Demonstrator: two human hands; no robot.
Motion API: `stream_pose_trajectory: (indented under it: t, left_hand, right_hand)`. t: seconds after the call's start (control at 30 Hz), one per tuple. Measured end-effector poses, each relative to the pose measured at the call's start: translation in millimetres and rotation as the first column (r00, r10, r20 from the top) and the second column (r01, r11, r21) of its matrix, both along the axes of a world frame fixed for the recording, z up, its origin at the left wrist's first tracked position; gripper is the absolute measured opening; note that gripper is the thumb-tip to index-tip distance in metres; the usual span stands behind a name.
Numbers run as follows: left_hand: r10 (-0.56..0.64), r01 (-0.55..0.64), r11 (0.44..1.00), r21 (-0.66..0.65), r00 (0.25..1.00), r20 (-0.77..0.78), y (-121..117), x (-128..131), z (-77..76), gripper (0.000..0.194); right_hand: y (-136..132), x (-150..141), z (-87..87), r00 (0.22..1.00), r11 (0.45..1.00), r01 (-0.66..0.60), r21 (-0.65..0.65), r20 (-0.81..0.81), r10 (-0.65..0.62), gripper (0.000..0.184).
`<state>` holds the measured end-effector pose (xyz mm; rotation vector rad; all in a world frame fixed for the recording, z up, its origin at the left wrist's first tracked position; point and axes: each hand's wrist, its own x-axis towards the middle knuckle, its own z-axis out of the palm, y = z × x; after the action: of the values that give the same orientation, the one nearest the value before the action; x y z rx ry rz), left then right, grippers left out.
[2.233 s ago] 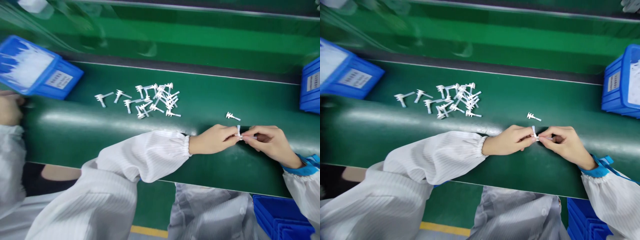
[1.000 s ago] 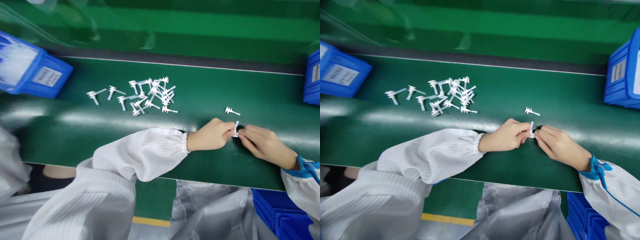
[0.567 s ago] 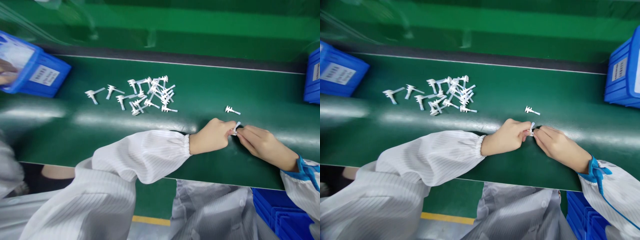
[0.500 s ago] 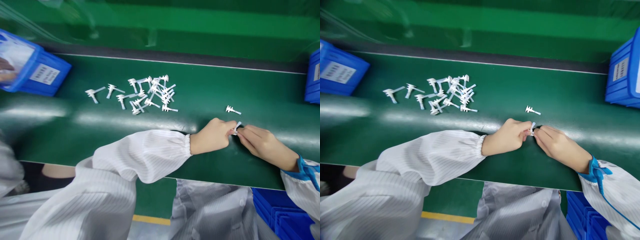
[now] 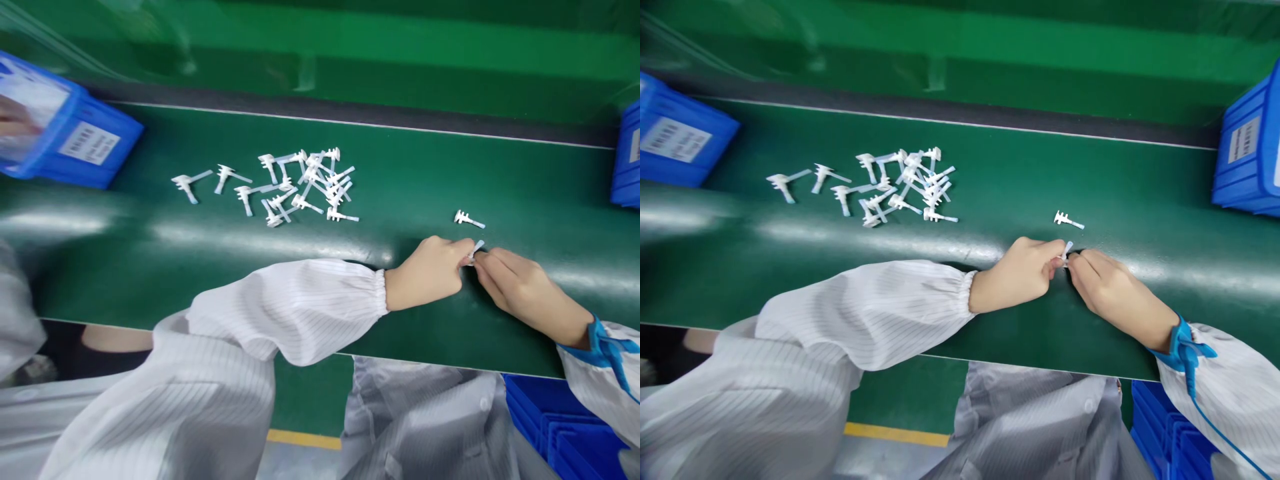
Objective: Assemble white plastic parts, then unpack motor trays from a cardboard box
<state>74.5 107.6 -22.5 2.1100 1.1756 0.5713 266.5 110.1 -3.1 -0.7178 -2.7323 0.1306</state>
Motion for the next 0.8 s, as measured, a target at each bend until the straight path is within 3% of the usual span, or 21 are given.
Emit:
stream_pose_trajectory:
  t: [0.27, 0.57, 0.8]
  left_hand:
    - [0.008, -0.006, 1.0, -0.014, 0.994, 0.113, 0.2, -2.8, 0.3, 0.025]
    - [-0.01, 0.074, 0.98, -0.187, 0.946, 0.324, 1.4, -8.1, 0.4, 0.028]
    - [0.015, 0.104, 0.953, -0.286, 0.923, 0.385, 2.0, -8.6, 4.2, 0.027]
  right_hand:
    - [2.5, -0.3, 1.3, 0.995, 0.997, 0.01, -0.075, -0.093, -0.017, 0.02]
    - [3.6, 3.3, 6.8, 0.981, 0.966, 0.02, -0.257, -0.18, -0.068, 0.018]
    - [8.8, 8.2, 7.3, 0.97, 0.95, 0.044, -0.311, -0.212, -0.115, 0.015]
